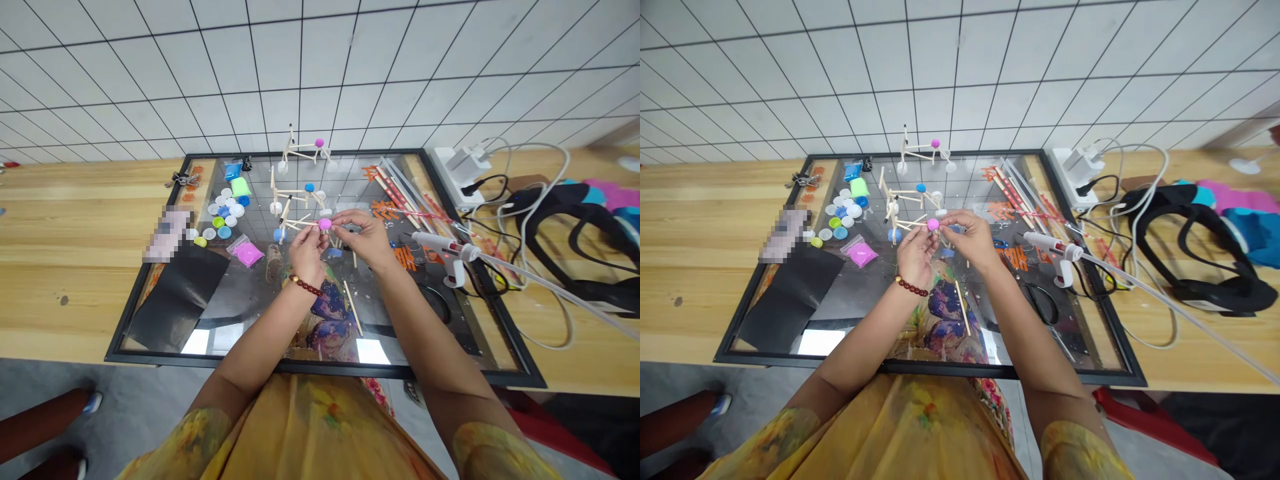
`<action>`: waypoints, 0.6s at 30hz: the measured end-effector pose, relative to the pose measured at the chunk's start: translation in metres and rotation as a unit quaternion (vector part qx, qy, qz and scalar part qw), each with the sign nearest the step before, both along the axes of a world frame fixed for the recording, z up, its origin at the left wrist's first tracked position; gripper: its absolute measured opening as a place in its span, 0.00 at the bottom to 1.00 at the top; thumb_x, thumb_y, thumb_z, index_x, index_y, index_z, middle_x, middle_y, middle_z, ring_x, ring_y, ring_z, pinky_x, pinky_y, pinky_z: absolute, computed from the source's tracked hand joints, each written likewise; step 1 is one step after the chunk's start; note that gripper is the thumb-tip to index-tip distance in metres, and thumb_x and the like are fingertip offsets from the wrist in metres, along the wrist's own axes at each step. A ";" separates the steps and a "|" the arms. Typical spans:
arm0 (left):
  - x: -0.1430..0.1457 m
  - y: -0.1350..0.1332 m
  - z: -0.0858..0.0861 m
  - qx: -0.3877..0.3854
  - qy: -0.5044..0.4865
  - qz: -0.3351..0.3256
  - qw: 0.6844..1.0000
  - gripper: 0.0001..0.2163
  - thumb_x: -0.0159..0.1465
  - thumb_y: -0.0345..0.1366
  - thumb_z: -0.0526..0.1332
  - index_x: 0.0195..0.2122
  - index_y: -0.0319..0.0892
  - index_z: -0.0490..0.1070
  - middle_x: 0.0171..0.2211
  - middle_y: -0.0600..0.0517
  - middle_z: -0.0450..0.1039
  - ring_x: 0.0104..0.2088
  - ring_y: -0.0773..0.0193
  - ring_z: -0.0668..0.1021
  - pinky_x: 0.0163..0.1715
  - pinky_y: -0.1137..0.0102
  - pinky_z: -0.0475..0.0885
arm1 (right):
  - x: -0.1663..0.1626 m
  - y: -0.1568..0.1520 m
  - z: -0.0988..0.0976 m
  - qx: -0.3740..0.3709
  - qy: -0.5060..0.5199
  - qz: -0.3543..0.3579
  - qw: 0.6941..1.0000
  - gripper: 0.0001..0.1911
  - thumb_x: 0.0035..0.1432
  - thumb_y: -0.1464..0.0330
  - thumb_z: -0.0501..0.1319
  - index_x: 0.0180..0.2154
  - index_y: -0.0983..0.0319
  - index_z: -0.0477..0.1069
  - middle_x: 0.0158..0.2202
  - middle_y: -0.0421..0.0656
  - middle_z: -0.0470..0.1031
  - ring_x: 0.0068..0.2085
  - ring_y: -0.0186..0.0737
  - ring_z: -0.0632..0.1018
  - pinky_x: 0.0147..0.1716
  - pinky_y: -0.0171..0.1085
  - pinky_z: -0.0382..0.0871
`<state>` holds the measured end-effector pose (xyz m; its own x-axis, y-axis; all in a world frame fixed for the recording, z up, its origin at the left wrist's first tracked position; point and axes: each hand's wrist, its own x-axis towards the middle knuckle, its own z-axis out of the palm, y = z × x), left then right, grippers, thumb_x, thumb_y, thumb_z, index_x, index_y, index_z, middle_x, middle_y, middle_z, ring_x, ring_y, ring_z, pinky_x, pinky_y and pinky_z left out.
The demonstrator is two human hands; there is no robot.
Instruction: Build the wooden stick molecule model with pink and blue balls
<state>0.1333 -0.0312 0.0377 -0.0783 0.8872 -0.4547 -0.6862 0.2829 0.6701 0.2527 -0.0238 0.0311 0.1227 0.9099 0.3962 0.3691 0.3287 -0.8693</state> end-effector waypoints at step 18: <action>-0.002 -0.002 0.001 0.054 0.010 -0.033 0.998 0.12 0.44 0.32 0.75 0.29 0.40 0.76 0.24 0.57 0.73 0.24 0.75 0.73 0.25 0.78 0.66 | 0.003 -0.002 -0.004 -0.011 -0.007 0.049 0.999 0.06 0.52 0.65 0.66 0.31 0.57 0.81 0.39 0.44 0.81 0.43 0.43 0.80 0.49 0.45 0.72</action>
<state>0.1313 -0.0330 0.0385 -0.0260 0.9348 -0.3541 -0.6539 0.2520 0.7134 0.2561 -0.0260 0.0275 0.0278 0.9259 0.3767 0.3482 0.3442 -0.8719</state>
